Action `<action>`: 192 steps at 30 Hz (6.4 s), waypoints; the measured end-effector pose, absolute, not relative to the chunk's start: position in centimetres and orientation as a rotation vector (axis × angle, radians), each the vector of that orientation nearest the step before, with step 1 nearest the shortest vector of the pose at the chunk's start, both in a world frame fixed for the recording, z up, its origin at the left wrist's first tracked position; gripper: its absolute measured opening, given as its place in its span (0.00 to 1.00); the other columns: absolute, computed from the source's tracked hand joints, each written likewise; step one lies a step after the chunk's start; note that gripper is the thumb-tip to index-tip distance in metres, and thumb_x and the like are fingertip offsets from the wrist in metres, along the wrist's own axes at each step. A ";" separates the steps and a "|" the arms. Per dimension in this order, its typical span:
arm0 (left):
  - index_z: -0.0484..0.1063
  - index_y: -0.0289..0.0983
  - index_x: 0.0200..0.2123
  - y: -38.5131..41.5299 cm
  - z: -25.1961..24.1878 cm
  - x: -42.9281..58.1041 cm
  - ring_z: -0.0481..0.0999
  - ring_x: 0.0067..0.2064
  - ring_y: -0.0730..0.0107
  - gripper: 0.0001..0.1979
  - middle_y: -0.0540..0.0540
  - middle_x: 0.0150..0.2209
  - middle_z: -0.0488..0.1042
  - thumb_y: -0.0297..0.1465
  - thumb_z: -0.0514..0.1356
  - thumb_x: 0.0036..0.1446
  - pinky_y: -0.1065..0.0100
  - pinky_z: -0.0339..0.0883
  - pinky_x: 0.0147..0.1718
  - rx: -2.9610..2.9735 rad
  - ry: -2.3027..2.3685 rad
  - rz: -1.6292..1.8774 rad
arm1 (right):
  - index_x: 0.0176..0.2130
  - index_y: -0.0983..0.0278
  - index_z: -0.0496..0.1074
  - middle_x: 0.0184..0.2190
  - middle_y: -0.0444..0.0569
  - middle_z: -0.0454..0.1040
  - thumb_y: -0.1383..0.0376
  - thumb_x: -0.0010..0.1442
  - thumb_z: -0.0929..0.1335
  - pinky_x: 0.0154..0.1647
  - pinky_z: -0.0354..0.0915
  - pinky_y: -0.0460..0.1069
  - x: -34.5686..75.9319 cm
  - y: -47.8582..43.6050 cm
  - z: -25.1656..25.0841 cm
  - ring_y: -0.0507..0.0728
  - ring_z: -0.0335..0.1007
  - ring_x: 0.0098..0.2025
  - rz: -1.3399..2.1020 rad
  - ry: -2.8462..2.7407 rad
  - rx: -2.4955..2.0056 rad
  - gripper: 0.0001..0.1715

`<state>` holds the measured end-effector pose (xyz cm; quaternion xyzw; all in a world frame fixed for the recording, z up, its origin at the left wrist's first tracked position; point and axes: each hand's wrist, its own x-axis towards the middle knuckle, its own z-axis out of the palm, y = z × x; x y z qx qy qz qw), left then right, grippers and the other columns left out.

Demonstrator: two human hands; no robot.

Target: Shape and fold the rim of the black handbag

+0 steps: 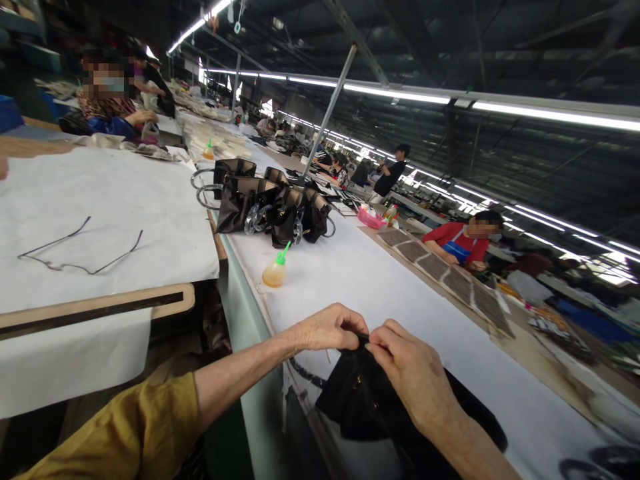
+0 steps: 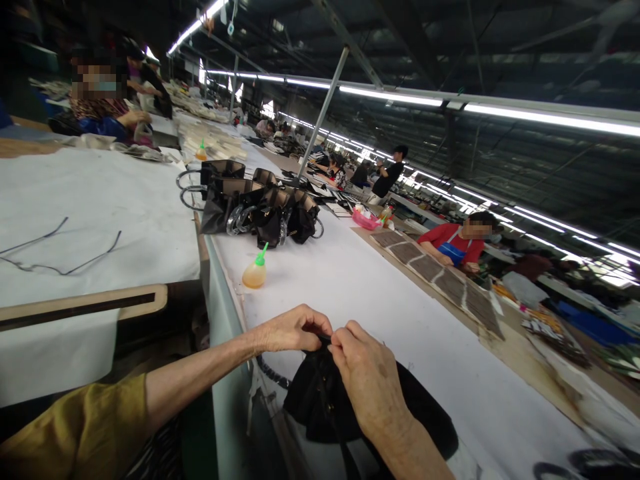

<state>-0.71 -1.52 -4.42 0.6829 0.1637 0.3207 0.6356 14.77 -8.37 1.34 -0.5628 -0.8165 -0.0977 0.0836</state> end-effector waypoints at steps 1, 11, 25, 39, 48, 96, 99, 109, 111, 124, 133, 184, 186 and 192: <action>0.71 0.31 0.32 -1.6 -4.4 -0.7 0.58 0.23 0.80 0.13 0.53 0.22 0.64 0.24 0.54 0.40 0.76 0.50 0.21 1.568 0.382 0.734 | 0.26 0.62 0.63 0.26 0.42 0.63 0.68 0.56 0.62 0.26 0.55 0.45 14.8 -8.4 1.3 0.50 0.60 0.25 -0.283 -2.430 -1.692 0.07; 0.71 0.33 0.29 -2.4 -3.5 0.2 0.60 0.25 0.78 0.14 0.55 0.22 0.64 0.33 0.65 0.36 0.76 0.55 0.25 1.729 0.618 0.755 | 0.22 0.62 0.59 0.23 0.39 0.61 0.69 0.53 0.63 0.24 0.49 0.45 14.1 -8.2 2.0 0.49 0.55 0.22 -0.197 -2.305 -1.905 0.09; 0.70 0.32 0.23 -2.8 -4.1 0.9 0.60 0.21 0.78 0.09 0.55 0.17 0.63 0.30 0.64 0.34 0.75 0.54 0.20 1.466 0.681 0.738 | 0.27 0.60 0.64 0.30 0.41 0.66 0.65 0.52 0.62 0.31 0.57 0.46 16.9 -10.4 4.3 0.52 0.62 0.30 0.273 -2.111 -1.840 0.03; 0.67 0.32 0.22 -3.2 -3.3 1.2 0.59 0.21 0.79 0.07 0.55 0.18 0.63 0.27 0.62 0.35 0.75 0.50 0.20 1.402 0.642 0.743 | 0.26 0.60 0.68 0.27 0.42 0.67 0.65 0.56 0.62 0.31 0.57 0.46 16.6 -11.3 1.7 0.52 0.63 0.32 -0.132 -2.138 -1.879 0.08; 0.69 0.31 0.28 -3.5 -3.6 1.3 0.61 0.24 0.77 0.08 0.52 0.22 0.65 0.31 0.60 0.43 0.74 0.56 0.25 1.448 0.534 0.777 | 0.23 0.61 0.66 0.24 0.42 0.67 0.67 0.56 0.62 0.27 0.54 0.46 16.5 -10.7 1.9 0.52 0.62 0.29 -0.196 -2.140 -2.023 0.11; 0.71 0.32 0.32 -4.3 -3.2 0.4 0.62 0.26 0.76 0.11 0.51 0.25 0.66 0.26 0.52 0.45 0.74 0.57 0.28 1.640 0.576 0.806 | 0.25 0.59 0.69 0.24 0.40 0.70 0.65 0.57 0.63 0.29 0.53 0.45 17.4 -9.2 2.3 0.51 0.63 0.27 -0.173 -2.316 -1.905 0.10; 0.69 0.33 0.35 -4.3 -2.6 -0.4 0.63 0.28 0.76 0.13 0.51 0.28 0.67 0.23 0.52 0.43 0.74 0.57 0.29 1.638 0.518 0.750 | 0.25 0.60 0.68 0.24 0.40 0.70 0.65 0.57 0.63 0.29 0.53 0.45 17.2 -9.2 2.4 0.51 0.63 0.27 -0.193 -2.318 -1.905 0.10; 0.68 0.38 0.43 -3.9 0.4 0.4 0.66 0.39 0.64 0.22 0.47 0.38 0.70 0.36 0.63 0.41 0.70 0.58 0.34 2.147 0.808 0.621 | 0.26 0.59 0.69 0.24 0.40 0.70 0.67 0.56 0.63 0.29 0.52 0.45 16.8 -9.7 3.0 0.51 0.63 0.27 -0.137 -2.283 -1.941 0.10; 0.72 0.38 0.36 -3.6 0.5 1.8 0.67 0.36 0.63 0.18 0.47 0.32 0.71 0.38 0.64 0.38 0.70 0.57 0.32 2.305 0.857 0.576 | 0.26 0.59 0.70 0.24 0.41 0.71 0.68 0.56 0.62 0.29 0.53 0.45 16.7 -9.8 3.2 0.51 0.64 0.28 -0.097 -2.269 -1.967 0.10; 0.74 0.36 0.27 -3.8 -1.2 3.7 0.56 0.21 0.78 0.10 0.56 0.16 0.57 0.36 0.59 0.44 0.75 0.49 0.21 2.214 0.843 0.525 | 0.25 0.59 0.70 0.22 0.41 0.71 0.65 0.56 0.62 0.28 0.53 0.46 17.7 -10.0 3.3 0.52 0.64 0.27 0.003 -2.245 -1.958 0.10; 0.71 0.33 0.25 -3.2 -1.1 3.2 0.59 0.23 0.78 0.08 0.54 0.18 0.62 0.33 0.59 0.45 0.77 0.50 0.20 2.071 0.683 0.465 | 0.57 0.60 0.54 0.54 0.51 0.61 0.55 0.49 0.65 0.50 0.54 0.51 25.5 -12.9 2.6 0.61 0.58 0.53 0.425 -1.804 -2.074 0.37; 0.72 0.30 0.30 -2.9 -1.9 1.5 0.60 0.22 0.78 0.15 0.52 0.21 0.65 0.38 0.59 0.46 0.77 0.53 0.20 1.708 0.520 0.416 | 0.19 0.62 0.62 0.16 0.40 0.57 0.58 0.54 0.62 0.24 0.45 0.45 24.6 -12.8 2.7 0.50 0.51 0.22 0.122 -2.140 -2.115 0.16; 0.72 0.30 0.30 -2.7 -1.9 1.5 0.60 0.22 0.78 0.15 0.52 0.20 0.65 0.38 0.60 0.45 0.77 0.52 0.20 1.681 0.542 0.415 | 0.20 0.62 0.63 0.16 0.40 0.59 0.58 0.54 0.63 0.25 0.46 0.45 24.4 -12.8 2.8 0.50 0.53 0.22 0.110 -2.138 -2.123 0.15; 0.73 0.30 0.30 -2.2 -2.0 1.4 0.59 0.20 0.79 0.16 0.52 0.19 0.66 0.38 0.62 0.42 0.76 0.51 0.18 1.636 0.543 0.390 | 0.28 0.58 0.69 0.21 0.40 0.67 0.60 0.52 0.63 0.27 0.50 0.45 23.9 -12.7 3.6 0.52 0.60 0.27 0.307 -2.116 -2.088 0.07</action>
